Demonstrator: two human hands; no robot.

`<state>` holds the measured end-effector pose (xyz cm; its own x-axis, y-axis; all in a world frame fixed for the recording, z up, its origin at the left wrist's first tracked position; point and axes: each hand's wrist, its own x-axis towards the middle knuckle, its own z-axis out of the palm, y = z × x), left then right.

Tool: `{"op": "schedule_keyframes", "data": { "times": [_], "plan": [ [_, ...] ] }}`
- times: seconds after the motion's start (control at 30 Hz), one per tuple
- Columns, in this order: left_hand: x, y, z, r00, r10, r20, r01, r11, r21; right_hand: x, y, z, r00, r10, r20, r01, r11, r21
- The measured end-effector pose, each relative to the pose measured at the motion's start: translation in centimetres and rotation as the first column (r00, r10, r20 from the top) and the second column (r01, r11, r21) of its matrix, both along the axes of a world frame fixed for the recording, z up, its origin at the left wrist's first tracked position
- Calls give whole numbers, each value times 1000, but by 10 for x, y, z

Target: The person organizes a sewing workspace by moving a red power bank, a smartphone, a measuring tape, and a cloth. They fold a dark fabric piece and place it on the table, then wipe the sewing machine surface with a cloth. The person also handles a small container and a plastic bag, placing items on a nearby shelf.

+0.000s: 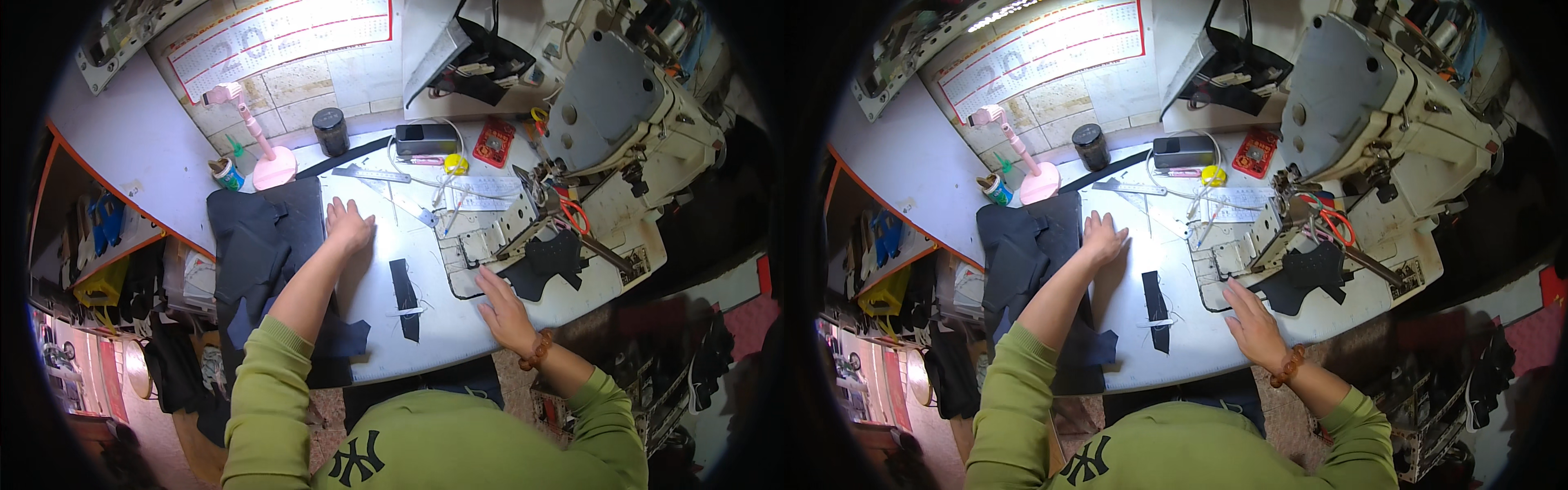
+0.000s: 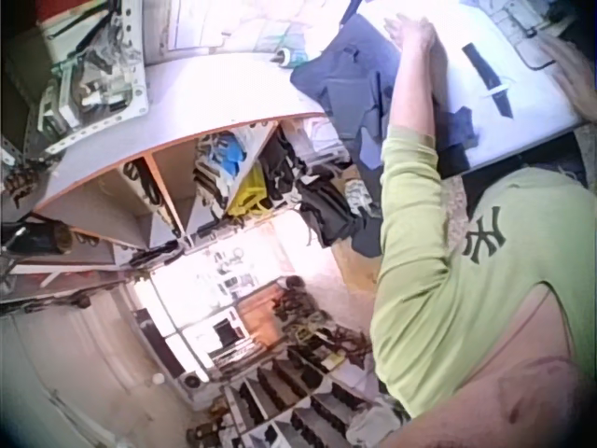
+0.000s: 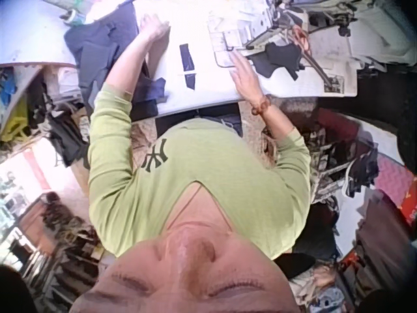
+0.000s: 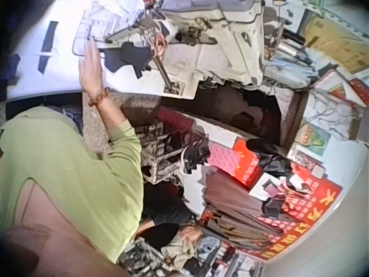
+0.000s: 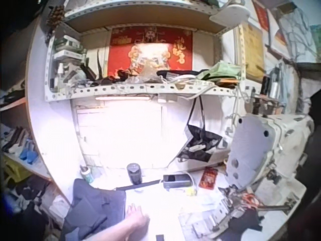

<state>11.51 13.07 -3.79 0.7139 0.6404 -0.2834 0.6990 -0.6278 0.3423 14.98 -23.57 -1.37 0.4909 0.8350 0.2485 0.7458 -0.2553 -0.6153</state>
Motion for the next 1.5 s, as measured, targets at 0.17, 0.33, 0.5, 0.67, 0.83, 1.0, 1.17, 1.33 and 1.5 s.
{"op": "schedule_keyframes", "data": {
  "times": [0.17,0.33,0.5,0.67,0.83,1.0,1.17,1.33,1.5],
  "plan": [
    [-46,-85,7,923,-328,-200,331,944,-18,-5,-15,-17,1000,-8,27,9,999,-33],
    [-115,-186,1,849,-527,52,512,841,174,-13,-13,-28,998,38,45,-38,999,8],
    [-108,-239,-14,594,-470,653,515,845,141,-6,-20,-29,996,-29,-79,38,993,109],
    [-82,-299,-5,437,-538,721,699,708,105,22,-38,9,859,-154,-488,302,923,240],
    [-71,-306,-1,605,-603,520,725,687,-46,31,-57,50,996,-35,-77,40,997,60],
    [-69,-235,6,804,-337,491,410,911,-47,31,-19,27,992,97,82,-86,989,-123],
    [-34,-88,22,949,-55,312,26,995,97,40,61,-5,985,-32,171,50,994,-101],
    [-12,-44,16,986,-124,112,101,976,193,71,131,-18,935,-353,38,354,934,-53],
    [13,-37,11,883,-447,144,320,797,512,86,160,-10,903,-343,261,370,927,-63]
  ]
}}
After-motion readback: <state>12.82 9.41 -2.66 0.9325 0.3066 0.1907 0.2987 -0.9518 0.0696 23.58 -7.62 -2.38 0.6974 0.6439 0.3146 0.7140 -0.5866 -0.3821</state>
